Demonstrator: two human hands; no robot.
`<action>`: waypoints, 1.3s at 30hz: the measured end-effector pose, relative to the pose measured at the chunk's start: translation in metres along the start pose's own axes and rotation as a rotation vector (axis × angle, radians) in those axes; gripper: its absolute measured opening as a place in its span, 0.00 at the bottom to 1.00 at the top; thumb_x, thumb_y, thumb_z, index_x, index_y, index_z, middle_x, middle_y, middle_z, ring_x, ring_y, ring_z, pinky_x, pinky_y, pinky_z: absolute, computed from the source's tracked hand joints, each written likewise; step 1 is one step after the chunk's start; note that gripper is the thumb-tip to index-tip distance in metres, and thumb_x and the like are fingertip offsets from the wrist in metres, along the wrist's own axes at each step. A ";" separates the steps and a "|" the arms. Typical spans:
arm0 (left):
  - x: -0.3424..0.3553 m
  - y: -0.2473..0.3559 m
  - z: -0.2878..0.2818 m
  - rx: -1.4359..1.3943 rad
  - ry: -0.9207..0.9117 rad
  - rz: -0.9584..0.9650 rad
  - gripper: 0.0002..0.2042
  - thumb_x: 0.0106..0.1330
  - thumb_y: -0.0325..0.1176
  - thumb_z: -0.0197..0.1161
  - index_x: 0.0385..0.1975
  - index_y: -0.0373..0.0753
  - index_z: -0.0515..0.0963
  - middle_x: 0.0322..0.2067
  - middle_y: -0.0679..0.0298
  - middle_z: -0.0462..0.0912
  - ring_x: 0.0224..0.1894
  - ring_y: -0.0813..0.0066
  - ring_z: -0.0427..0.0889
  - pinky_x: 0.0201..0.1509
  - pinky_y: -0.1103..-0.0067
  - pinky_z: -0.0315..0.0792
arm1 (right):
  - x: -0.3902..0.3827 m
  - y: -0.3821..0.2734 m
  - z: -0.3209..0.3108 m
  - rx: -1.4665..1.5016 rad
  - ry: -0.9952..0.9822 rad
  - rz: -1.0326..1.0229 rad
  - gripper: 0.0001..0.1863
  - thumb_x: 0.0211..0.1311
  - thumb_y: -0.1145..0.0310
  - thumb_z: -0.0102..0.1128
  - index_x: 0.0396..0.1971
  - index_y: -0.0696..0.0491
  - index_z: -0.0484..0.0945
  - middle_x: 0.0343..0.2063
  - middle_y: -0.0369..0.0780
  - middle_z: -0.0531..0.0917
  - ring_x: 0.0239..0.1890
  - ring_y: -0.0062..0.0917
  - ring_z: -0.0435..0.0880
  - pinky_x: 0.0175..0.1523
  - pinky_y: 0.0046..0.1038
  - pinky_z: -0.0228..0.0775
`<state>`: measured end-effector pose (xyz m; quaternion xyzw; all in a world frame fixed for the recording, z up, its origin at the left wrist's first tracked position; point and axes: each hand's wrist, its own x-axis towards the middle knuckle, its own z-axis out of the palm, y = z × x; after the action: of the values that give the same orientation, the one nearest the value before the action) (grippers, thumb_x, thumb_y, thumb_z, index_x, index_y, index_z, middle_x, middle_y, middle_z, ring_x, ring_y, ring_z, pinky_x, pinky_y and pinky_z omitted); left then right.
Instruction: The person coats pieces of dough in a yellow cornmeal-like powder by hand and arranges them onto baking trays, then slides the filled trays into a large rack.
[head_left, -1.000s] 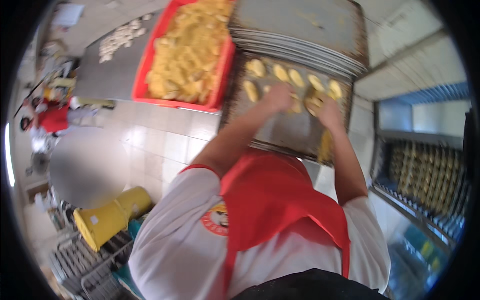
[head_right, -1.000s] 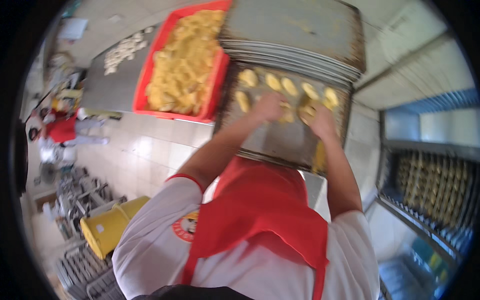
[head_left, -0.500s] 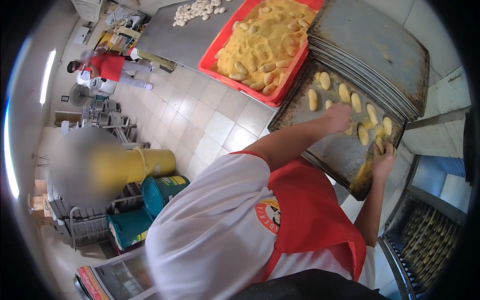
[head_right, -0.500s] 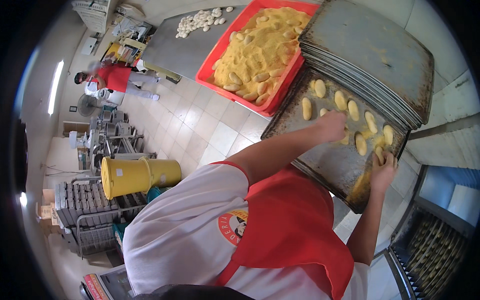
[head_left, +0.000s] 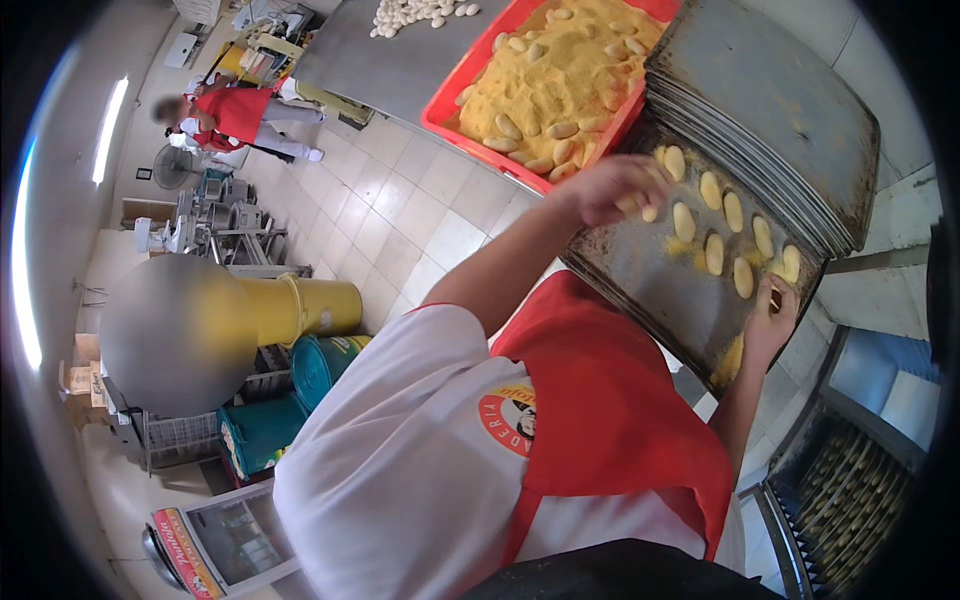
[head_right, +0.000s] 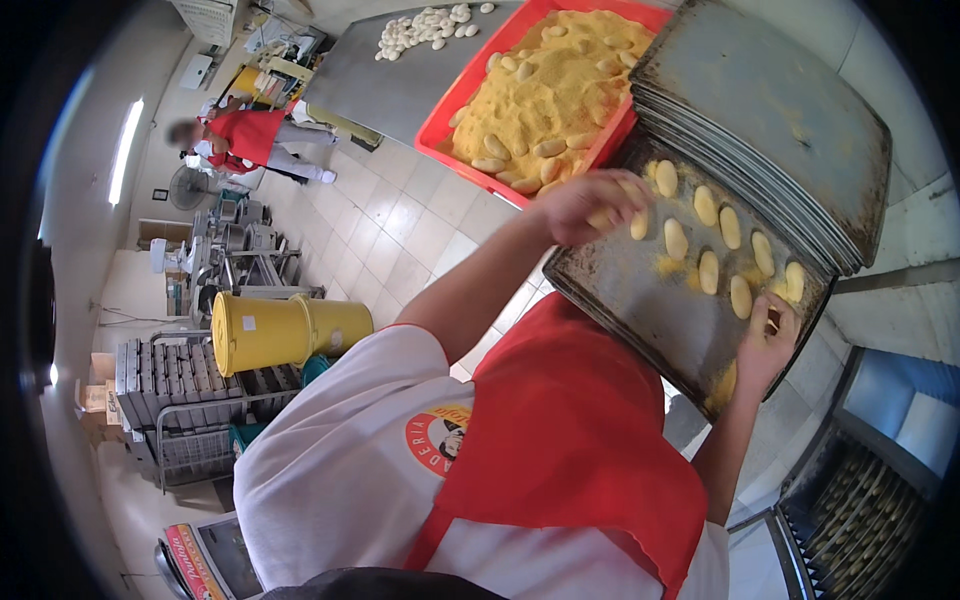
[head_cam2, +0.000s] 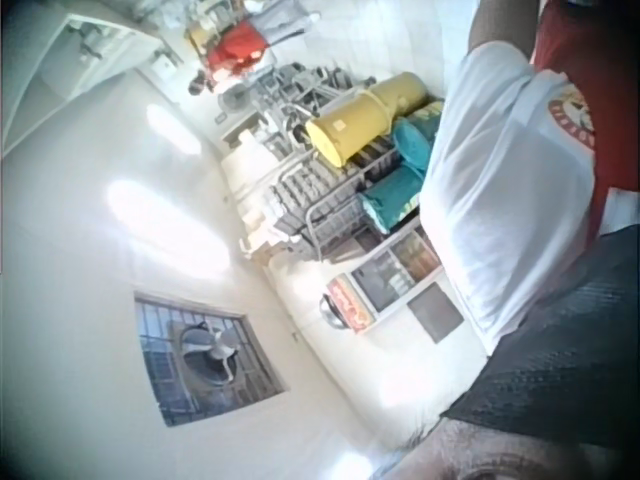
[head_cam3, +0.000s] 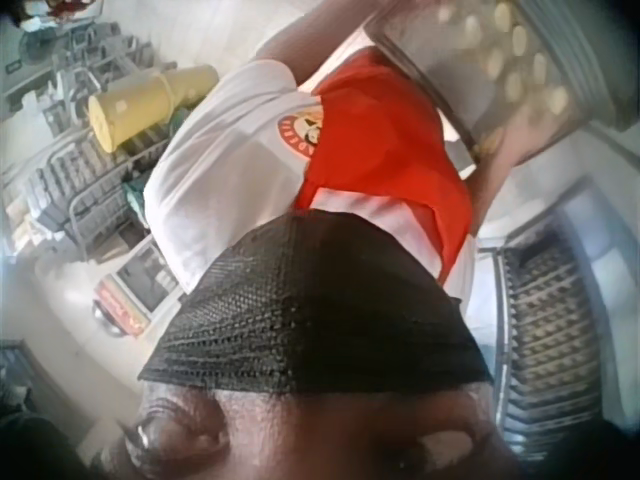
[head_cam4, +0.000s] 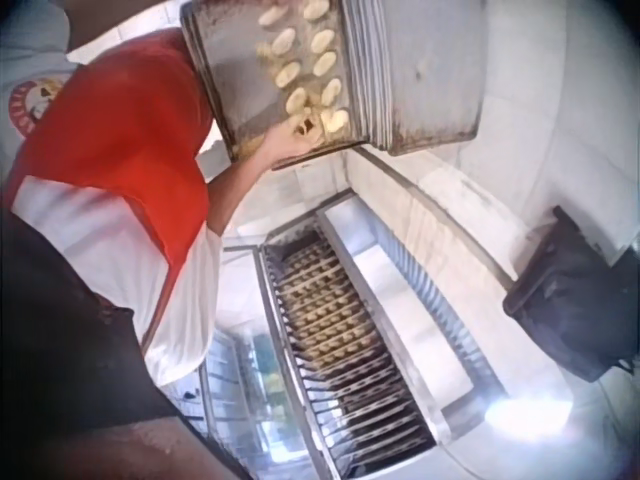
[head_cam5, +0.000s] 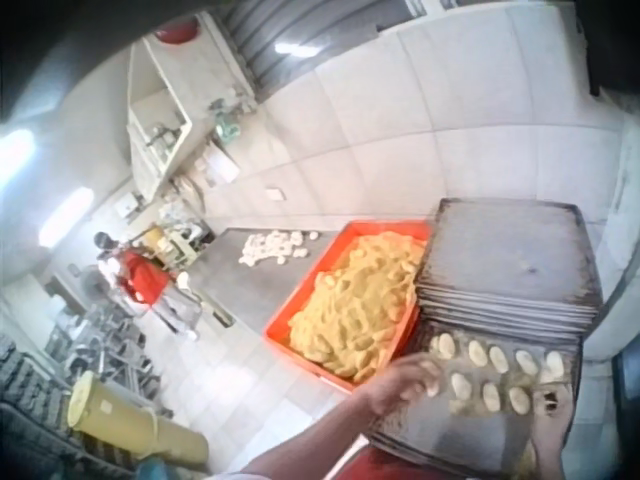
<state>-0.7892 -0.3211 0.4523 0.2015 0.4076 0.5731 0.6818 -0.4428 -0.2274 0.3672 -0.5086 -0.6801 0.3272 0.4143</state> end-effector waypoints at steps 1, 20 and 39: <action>-0.010 0.018 -0.018 -0.314 0.037 0.048 0.09 0.67 0.24 0.63 0.45 0.32 0.78 0.37 0.59 0.79 0.35 0.78 0.78 0.31 0.87 0.77 | -0.002 0.001 0.000 0.028 0.017 0.028 0.11 0.69 0.67 0.69 0.46 0.55 0.85 0.42 0.39 0.81 0.39 0.24 0.82 0.44 0.26 0.74; -0.069 0.200 -0.311 0.573 0.352 0.302 0.29 0.64 0.21 0.64 0.66 0.43 0.68 0.47 0.55 0.81 0.51 0.58 0.85 0.54 0.68 0.80 | -0.056 -0.184 0.216 -0.142 -0.146 0.021 0.15 0.73 0.66 0.64 0.52 0.57 0.81 0.46 0.40 0.81 0.41 0.25 0.81 0.44 0.27 0.73; 0.004 0.204 -0.410 1.300 0.296 0.193 0.40 0.52 0.40 0.72 0.68 0.37 0.68 0.51 0.43 0.80 0.59 0.42 0.77 0.65 0.53 0.70 | 0.071 -0.286 0.500 -0.307 -0.830 -0.353 0.42 0.48 0.64 0.77 0.68 0.45 0.73 0.63 0.57 0.71 0.64 0.54 0.72 0.70 0.48 0.67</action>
<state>-1.2375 -0.3427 0.3619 0.5260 0.7389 0.2910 0.3044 -1.0212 -0.2477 0.4096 -0.2671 -0.9047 0.3229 0.0771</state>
